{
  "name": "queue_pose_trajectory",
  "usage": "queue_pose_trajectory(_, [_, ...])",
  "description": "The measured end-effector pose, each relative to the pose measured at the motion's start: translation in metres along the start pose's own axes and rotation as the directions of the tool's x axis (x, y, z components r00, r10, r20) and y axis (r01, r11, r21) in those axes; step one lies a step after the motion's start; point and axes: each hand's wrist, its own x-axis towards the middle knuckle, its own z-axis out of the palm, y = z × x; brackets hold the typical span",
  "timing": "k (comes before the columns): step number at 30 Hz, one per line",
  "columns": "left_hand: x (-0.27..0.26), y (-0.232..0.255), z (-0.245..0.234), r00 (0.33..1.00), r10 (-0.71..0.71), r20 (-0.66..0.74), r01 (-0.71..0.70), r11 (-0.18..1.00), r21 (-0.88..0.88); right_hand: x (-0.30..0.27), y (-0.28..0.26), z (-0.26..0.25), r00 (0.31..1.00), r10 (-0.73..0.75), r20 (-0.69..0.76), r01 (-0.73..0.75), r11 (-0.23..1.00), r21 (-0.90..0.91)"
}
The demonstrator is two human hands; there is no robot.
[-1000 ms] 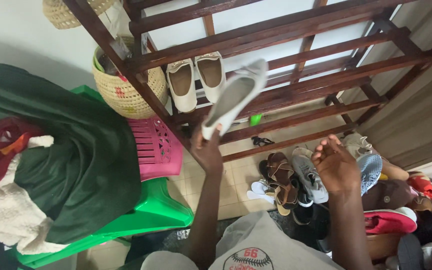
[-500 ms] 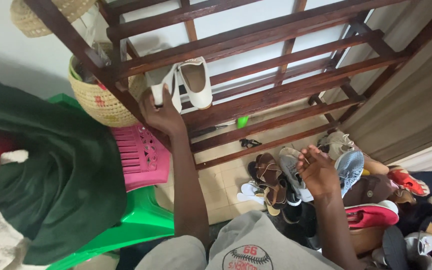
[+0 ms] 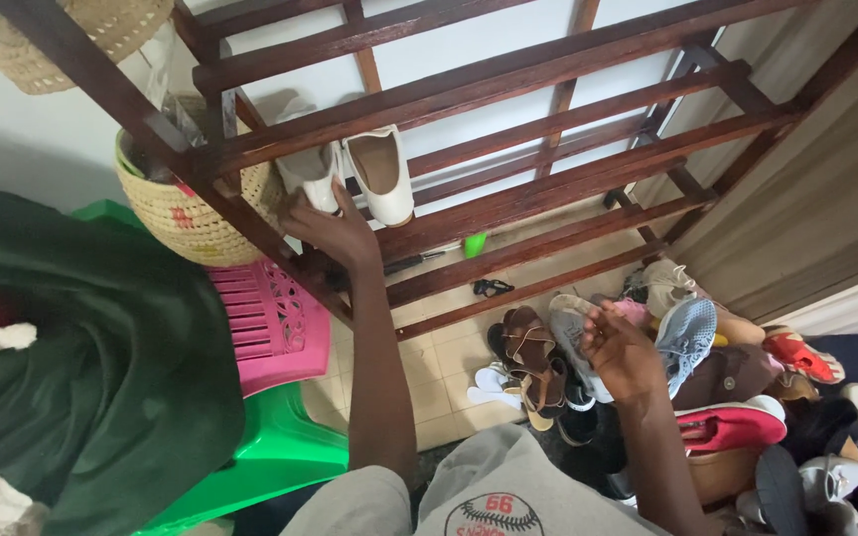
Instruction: Organizing a large pile of shoes on the floor and placing selected ones onto a wooden shoe rack.
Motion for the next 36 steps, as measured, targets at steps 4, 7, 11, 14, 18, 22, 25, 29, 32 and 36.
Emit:
queue_pose_trajectory(4, [-0.007, -0.023, 0.018, 0.998, 0.014, 0.067, -0.040, 0.912, 0.409, 0.009, 0.001, -0.025, 0.999, 0.031, 0.011, -0.031, 0.997, 0.071])
queue_pose_trajectory(7, [-0.014, -0.011, 0.013, 0.998, 0.019, 0.065, -0.047, 0.884, 0.466, 0.014, 0.001, -0.040, 0.999, 0.022, -0.024, -0.020, 0.997, 0.073])
queue_pose_trajectory(11, [-0.057, 0.046, -0.003, 0.982, 0.165, 0.092, -0.180, 0.966, 0.186, 0.023, 0.002, -0.062, 0.995, 0.021, -0.094, -0.008, 0.991, 0.135])
queue_pose_trajectory(14, [-0.145, 0.065, 0.013, 0.887, 0.343, 0.310, -0.304, 0.938, -0.170, 0.028, 0.009, -0.099, 0.996, 0.019, -0.084, 0.002, 0.971, 0.239])
queue_pose_trajectory(18, [-0.215, 0.132, 0.027, 0.513, 0.480, 0.712, -0.383, 0.870, -0.311, 0.020, 0.021, -0.124, 0.994, -0.008, -0.111, 0.043, 0.949, 0.311])
queue_pose_trajectory(22, [-0.276, 0.148, 0.087, 0.153, 0.778, 0.610, -0.384, 0.615, -0.689, 0.025, 0.064, -0.211, 0.953, -0.004, -0.302, 0.118, 0.926, 0.360])
queue_pose_trajectory(25, [-0.354, 0.147, 0.100, -0.430, 0.582, 0.690, -0.202, 0.683, -0.702, 0.015, 0.100, -0.283, 0.862, 0.028, -0.506, 0.201, 0.898, 0.391])
queue_pose_trajectory(29, [-0.462, 0.139, 0.050, -0.727, 0.411, 0.550, -0.208, 0.632, -0.747, -0.022, 0.131, -0.363, 0.595, -0.013, -0.804, 0.227, 0.962, 0.152])
queue_pose_trajectory(32, [-0.511, 0.125, -0.002, -0.887, 0.191, 0.420, -0.136, 0.761, -0.634, -0.053, 0.137, -0.428, 0.262, -0.529, -0.807, -0.123, 0.811, -0.571])
queue_pose_trajectory(36, [-0.536, 0.095, -0.050, -0.897, 0.289, 0.335, 0.068, 0.839, -0.540, -0.079, 0.112, -0.496, 0.359, -0.375, -0.855, -0.783, 0.378, -0.495])
